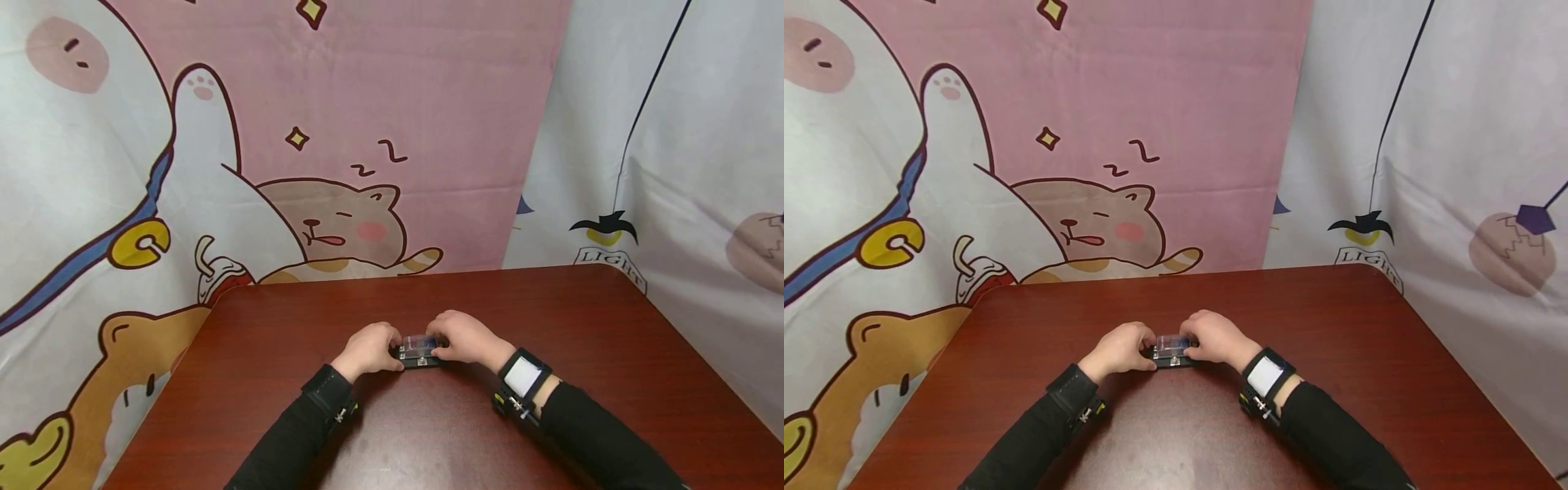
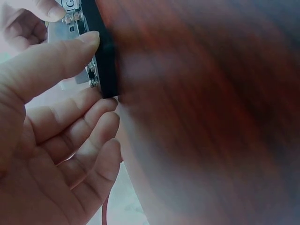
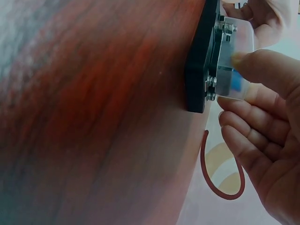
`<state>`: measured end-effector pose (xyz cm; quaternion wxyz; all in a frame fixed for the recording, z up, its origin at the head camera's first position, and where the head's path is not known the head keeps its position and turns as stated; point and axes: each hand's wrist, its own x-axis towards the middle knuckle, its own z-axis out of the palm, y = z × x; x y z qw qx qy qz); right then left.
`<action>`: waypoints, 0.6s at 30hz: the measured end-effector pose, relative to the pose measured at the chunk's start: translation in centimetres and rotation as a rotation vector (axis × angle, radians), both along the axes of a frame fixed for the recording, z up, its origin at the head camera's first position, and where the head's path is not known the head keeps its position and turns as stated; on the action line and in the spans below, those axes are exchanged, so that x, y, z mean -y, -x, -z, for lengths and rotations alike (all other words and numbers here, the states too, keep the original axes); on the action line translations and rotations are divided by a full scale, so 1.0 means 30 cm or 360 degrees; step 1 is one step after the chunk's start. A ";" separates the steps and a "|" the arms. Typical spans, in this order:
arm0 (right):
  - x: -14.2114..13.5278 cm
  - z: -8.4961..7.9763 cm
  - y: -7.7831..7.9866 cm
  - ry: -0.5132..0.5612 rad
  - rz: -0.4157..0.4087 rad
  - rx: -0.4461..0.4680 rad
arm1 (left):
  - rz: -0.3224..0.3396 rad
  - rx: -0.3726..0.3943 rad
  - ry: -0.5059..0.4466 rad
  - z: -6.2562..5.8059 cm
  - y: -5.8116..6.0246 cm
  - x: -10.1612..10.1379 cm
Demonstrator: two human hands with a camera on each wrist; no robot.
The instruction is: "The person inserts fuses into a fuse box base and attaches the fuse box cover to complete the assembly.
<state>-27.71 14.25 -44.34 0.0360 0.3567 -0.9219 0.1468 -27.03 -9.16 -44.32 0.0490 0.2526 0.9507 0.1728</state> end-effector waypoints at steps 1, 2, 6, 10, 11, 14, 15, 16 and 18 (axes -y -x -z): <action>0.000 0.003 0.000 0.0003 0.0008 0.0002 | -0.0001 0.0002 0.0001 0.000 0.000 0.000; 0.000 0.005 -0.001 0.0007 0.0016 0.0008 | -0.0001 0.0002 0.0002 0.001 0.000 0.000; -0.002 0.012 0.001 0.0031 0.0046 0.0020 | 0.0002 -0.0012 -0.0001 -0.001 0.001 0.000; -0.001 0.005 -0.003 0.0039 0.0077 0.0054 | 0.0001 -0.0020 0.0002 -0.001 0.001 0.000; 0.000 0.002 -0.005 0.0040 0.0085 0.0064 | 0.0000 -0.0023 0.0008 0.001 0.002 0.000; 0.001 0.001 -0.008 0.0041 0.0105 0.0079 | 0.0002 -0.0030 0.0018 0.007 0.002 0.001; 0.001 0.002 -0.009 0.0042 0.0107 0.0080 | 0.0006 -0.0038 0.0023 0.008 0.001 0.001; 0.000 0.003 -0.008 0.0049 0.0099 0.0081 | 0.0018 -0.0049 0.0031 0.010 0.001 0.001; -0.004 0.004 -0.009 0.0059 0.0089 0.0091 | 0.0051 -0.0069 0.0044 0.011 -0.002 0.003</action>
